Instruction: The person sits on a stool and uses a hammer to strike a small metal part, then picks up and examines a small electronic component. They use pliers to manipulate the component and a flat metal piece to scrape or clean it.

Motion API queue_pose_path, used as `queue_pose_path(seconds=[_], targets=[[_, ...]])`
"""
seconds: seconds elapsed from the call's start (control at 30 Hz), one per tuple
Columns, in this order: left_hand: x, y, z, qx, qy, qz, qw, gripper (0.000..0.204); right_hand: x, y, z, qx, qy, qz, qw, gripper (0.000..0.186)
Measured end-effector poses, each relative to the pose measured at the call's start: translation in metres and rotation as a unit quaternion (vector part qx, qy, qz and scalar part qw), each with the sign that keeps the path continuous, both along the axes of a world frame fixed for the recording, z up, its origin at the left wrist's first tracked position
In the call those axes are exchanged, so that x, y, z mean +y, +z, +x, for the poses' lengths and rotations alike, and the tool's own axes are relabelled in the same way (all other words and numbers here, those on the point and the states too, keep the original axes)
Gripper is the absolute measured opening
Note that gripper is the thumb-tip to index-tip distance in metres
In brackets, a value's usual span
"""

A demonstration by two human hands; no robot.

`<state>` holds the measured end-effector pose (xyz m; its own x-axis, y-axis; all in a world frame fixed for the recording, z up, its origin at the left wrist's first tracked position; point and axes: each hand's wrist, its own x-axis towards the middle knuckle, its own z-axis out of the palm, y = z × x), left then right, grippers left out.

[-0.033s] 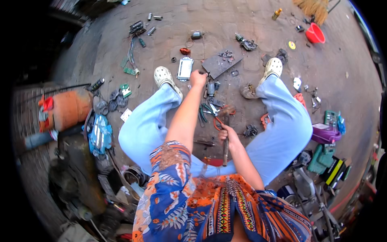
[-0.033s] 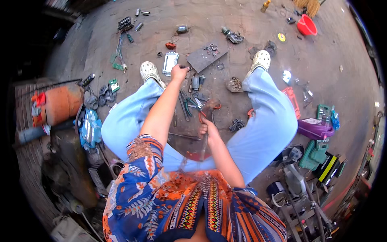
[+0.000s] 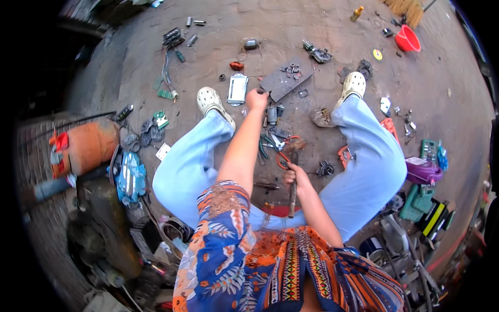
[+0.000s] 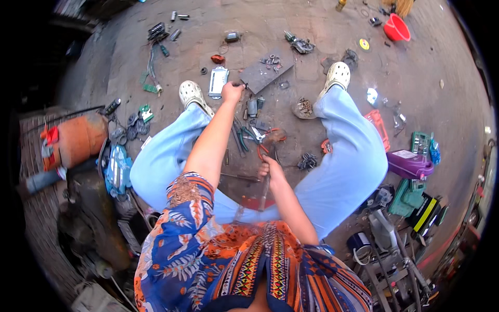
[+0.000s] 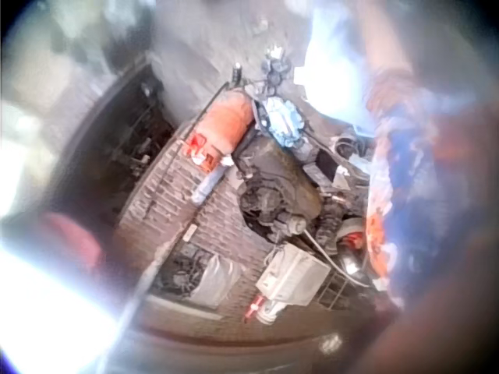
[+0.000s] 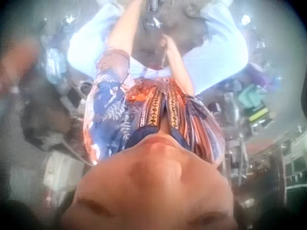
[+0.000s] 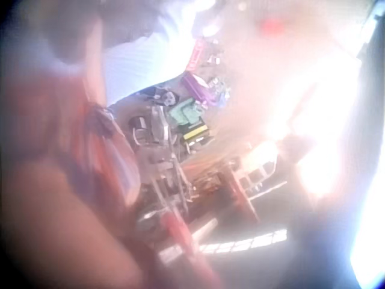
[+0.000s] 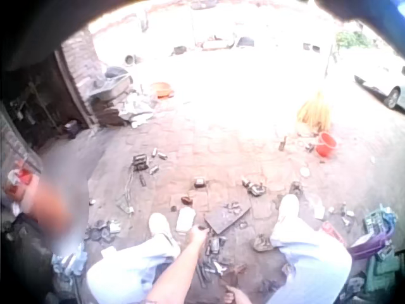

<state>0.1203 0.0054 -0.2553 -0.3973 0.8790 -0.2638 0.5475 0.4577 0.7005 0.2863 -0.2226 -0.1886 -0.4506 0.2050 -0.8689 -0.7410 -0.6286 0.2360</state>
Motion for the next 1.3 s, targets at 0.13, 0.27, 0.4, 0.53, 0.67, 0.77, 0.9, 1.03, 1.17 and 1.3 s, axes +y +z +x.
queue_pose_path(seconds=[0.13,0.27,0.4,0.53,0.67,0.77,0.9,1.03,1.17,1.3], targets=[[0.067,-0.063,0.014,-0.025,0.06,-0.016,0.998,0.024,0.028,-0.01,0.001,-0.07,0.013,-0.008,0.997,0.026],[0.082,-0.088,0.023,0.01,0.04,-0.033,0.999,0.027,0.037,-0.009,0.001,-0.093,0.029,0.024,0.995,0.023],[0.073,-0.094,0.02,-0.071,0.005,-0.003,0.997,0.033,0.063,0.0,0.003,-0.142,0.101,0.092,0.98,0.025],[0.045,-0.11,0.008,-0.187,0.164,0.072,0.966,0.03,0.099,0.005,-0.015,-0.196,0.147,0.212,0.946,0.023],[-0.022,-0.125,-0.001,-0.316,0.333,0.079,0.885,0.018,0.126,-0.023,-0.038,-0.253,0.189,0.288,0.904,0.026],[-0.067,-0.08,0.015,-0.451,0.385,0.043,0.804,0.009,0.139,-0.035,-0.042,-0.385,0.264,0.267,0.843,0.035],[-0.098,-0.077,0.015,-0.449,0.405,0.025,0.796,0.009,0.131,-0.052,-0.03,-0.524,0.282,0.277,0.755,0.047],[-0.101,-0.09,-0.002,-0.463,0.407,0.055,0.786,0.011,0.141,-0.052,-0.027,-0.58,0.217,0.447,0.645,0.046],[-0.086,-0.085,-0.015,-0.464,0.418,0.058,0.779,0.011,0.143,-0.077,-0.047,-0.675,0.208,0.463,0.535,0.044],[-0.074,-0.074,-0.024,-0.473,0.421,0.058,0.772,0.011,0.133,-0.138,-0.06,-0.698,0.355,0.303,0.543,0.054]])
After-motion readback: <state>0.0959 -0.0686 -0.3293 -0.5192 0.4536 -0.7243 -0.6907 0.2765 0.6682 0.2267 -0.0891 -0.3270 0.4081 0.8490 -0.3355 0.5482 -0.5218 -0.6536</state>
